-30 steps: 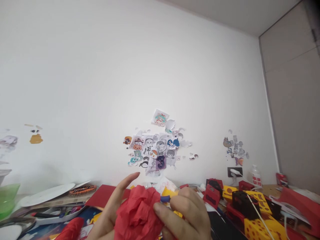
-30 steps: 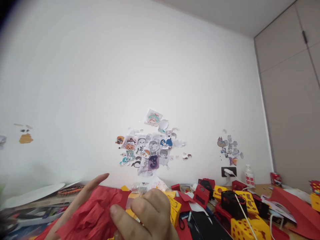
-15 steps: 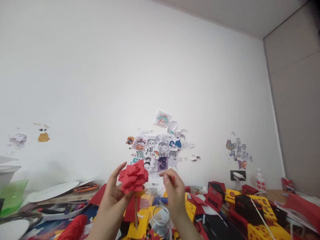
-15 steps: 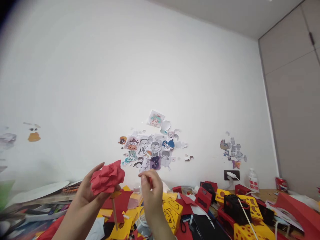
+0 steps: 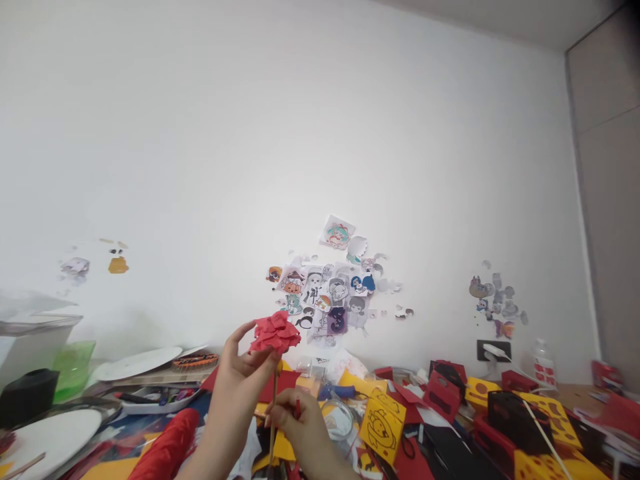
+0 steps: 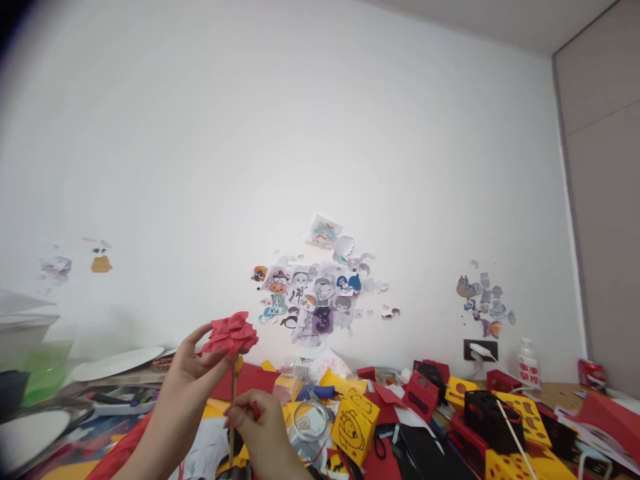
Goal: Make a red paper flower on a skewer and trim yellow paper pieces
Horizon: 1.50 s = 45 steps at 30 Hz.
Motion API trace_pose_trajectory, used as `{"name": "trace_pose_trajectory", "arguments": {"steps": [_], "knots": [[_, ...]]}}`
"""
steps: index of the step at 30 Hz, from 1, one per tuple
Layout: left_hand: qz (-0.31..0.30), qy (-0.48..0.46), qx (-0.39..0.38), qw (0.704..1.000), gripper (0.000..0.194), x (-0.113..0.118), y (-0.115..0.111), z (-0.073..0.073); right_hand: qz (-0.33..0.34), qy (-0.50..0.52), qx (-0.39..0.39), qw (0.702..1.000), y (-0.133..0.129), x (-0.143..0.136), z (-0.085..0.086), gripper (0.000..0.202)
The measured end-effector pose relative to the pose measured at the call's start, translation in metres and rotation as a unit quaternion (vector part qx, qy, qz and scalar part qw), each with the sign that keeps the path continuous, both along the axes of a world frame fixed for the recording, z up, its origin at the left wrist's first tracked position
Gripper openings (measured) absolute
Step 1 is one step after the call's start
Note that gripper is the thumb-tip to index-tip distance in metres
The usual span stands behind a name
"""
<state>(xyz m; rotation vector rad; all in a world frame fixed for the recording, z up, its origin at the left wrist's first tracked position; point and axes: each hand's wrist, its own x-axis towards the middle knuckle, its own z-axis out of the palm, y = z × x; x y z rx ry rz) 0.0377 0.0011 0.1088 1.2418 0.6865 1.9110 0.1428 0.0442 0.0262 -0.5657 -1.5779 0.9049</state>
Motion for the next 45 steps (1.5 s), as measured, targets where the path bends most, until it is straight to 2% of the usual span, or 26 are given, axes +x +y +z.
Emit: {"name": "trace_pose_trajectory", "arguments": {"steps": [3, 5, 6, 8, 10, 12, 14, 15, 17, 19, 21, 27, 31, 35, 45], "knots": [[0.006, 0.071, 0.023, 0.997, 0.064, 0.001, 0.005, -0.005, -0.044, 0.009, 0.008, 0.999, 0.005, 0.005, -0.002, 0.029], [0.038, 0.131, 0.034, 0.99, 0.06, 0.001, 0.01, -0.01, -0.079, 0.001, 0.033, 0.996, 0.011, 0.01, -0.003, 0.028], [0.075, 0.166, 0.037, 0.983, 0.059, 0.001, 0.013, -0.013, -0.095, -0.003, 0.047, 0.994, 0.013, 0.013, -0.004, 0.026], [0.191, 0.237, 0.062, 0.951, 0.059, -0.001, 0.019, -0.019, -0.129, -0.012, 0.072, 0.989, 0.018, 0.019, -0.005, 0.023], [0.322, 0.3, 0.149, 0.886, 0.058, -0.005, 0.023, -0.025, -0.159, -0.021, 0.09, 0.983, 0.021, 0.023, -0.006, 0.021], [0.428, 0.347, 0.26, 0.793, 0.047, -0.01, 0.025, -0.029, -0.18, -0.027, 0.106, 0.978, 0.022, 0.024, -0.006, 0.021], [0.503, 0.379, 0.336, 0.701, 0.033, -0.015, 0.024, -0.031, -0.184, -0.032, 0.12, 0.975, 0.022, 0.024, -0.006, 0.02], [0.53, 0.388, 0.357, 0.664, 0.032, -0.018, 0.023, -0.031, -0.182, -0.035, 0.123, 0.975, 0.021, 0.024, -0.006, 0.018], [0.566, 0.397, 0.386, 0.611, 0.038, -0.022, 0.02, -0.031, -0.175, -0.039, 0.123, 0.976, 0.02, 0.023, -0.005, 0.016], [0.583, 0.399, 0.406, 0.58, 0.042, -0.026, 0.019, -0.03, -0.168, -0.041, 0.12, 0.978, 0.017, 0.022, -0.004, 0.015], [0.591, 0.403, 0.411, 0.565, 0.041, -0.029, 0.017, -0.028, -0.164, -0.039, 0.118, 0.979, 0.015, 0.022, -0.003, 0.015], [0.613, 0.394, 0.411, 0.548, 0.028, -0.035, 0.016, -0.021, -0.156, -0.03, 0.108, 0.981, 0.01, 0.019, -0.002, 0.018], [0.63, 0.374, 0.449, 0.511, 0.021, -0.033, 0.01, -0.013, -0.151, -0.03, 0.101, 0.983, 0.013, 0.018, -0.005, 0.018], [0.636, 0.365, 0.48, 0.482, 0.022, -0.027, 0.003, -0.009, -0.152, -0.039, 0.112, 0.981, 0.015, 0.017, -0.008, 0.016], [0.63, 0.373, 0.476, 0.487, 0.018, -0.025, 0.007, -0.012, -0.166, -0.039, 0.102, 0.98, 0.022, 0.015, -0.016, 0.015]]}}
